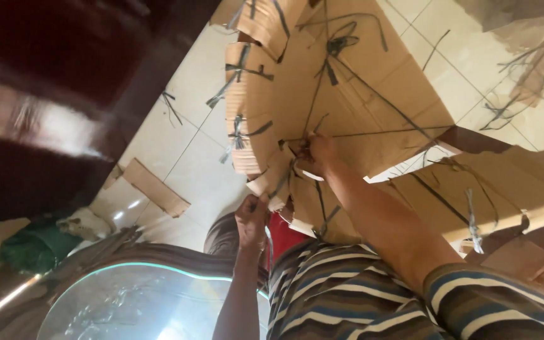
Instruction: Wrapping a wooden chair backrest with cardboard strips and securing them with wire ties for protection.
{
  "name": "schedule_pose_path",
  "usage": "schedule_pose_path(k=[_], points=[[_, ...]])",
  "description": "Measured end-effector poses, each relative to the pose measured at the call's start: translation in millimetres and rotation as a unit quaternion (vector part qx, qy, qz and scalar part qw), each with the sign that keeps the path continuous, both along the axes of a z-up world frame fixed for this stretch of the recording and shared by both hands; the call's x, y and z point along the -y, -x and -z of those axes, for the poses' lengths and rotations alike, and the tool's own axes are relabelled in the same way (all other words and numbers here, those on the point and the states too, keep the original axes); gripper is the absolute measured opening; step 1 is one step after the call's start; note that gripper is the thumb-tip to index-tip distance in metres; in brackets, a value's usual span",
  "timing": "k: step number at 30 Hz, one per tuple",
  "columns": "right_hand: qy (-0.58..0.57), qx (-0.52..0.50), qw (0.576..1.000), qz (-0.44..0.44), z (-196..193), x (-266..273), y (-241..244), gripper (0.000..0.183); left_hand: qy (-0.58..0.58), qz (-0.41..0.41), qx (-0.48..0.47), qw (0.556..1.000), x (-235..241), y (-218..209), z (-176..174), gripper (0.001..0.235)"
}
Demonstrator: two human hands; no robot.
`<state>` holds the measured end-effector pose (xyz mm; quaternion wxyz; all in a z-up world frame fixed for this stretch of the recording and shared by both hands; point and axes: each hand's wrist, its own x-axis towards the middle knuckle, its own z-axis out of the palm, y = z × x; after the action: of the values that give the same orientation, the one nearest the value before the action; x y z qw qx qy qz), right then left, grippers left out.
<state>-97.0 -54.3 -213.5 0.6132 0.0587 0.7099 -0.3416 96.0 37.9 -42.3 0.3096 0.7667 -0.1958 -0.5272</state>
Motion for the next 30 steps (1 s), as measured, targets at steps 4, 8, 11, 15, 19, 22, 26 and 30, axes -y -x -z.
schedule_pose_path(k=[4, 8, 11, 15, 19, 22, 26, 30], points=[[-0.038, 0.069, 0.995, 0.065, 89.8, -10.0, -19.6, 0.026, 0.023, -0.033, -0.062, 0.997, 0.5, 1.2, 3.2, 0.032], [-0.071, 0.046, 0.995, -0.051, 72.1, -5.0, -25.4, 0.033, -0.009, -0.135, -0.111, 0.985, -13.6, 0.5, 31.3, 0.043], [-0.090, -0.017, 0.989, -0.112, -20.3, 28.1, -38.0, 0.028, -0.037, -0.155, -0.060, 0.985, -2.7, 12.6, 35.9, 0.051], [-0.062, -0.100, 0.979, -0.167, 46.9, 7.5, -53.6, 0.035, -0.045, -0.239, -0.081, 0.967, 31.3, 36.7, 27.0, 0.043], [-0.048, -0.183, 0.933, -0.305, 28.3, 23.7, -53.2, 0.038, -0.038, -0.127, 0.008, 0.991, 9.1, 29.6, 96.9, 0.036], [-0.039, -0.197, 0.870, -0.450, 22.2, 30.8, -49.3, 0.035, -0.019, 0.030, 0.150, 0.988, -9.8, 25.6, 145.4, 0.028], [-0.017, -0.193, 0.831, -0.522, -4.1, 42.5, -58.3, 0.036, 0.031, 0.231, 0.306, 0.923, -33.9, 14.4, 195.1, 0.037], [0.022, -0.187, 0.811, -0.555, -5.1, 37.9, -92.0, 0.035, 0.105, 0.226, 0.336, 0.909, 14.1, 19.2, 130.6, 0.031]])
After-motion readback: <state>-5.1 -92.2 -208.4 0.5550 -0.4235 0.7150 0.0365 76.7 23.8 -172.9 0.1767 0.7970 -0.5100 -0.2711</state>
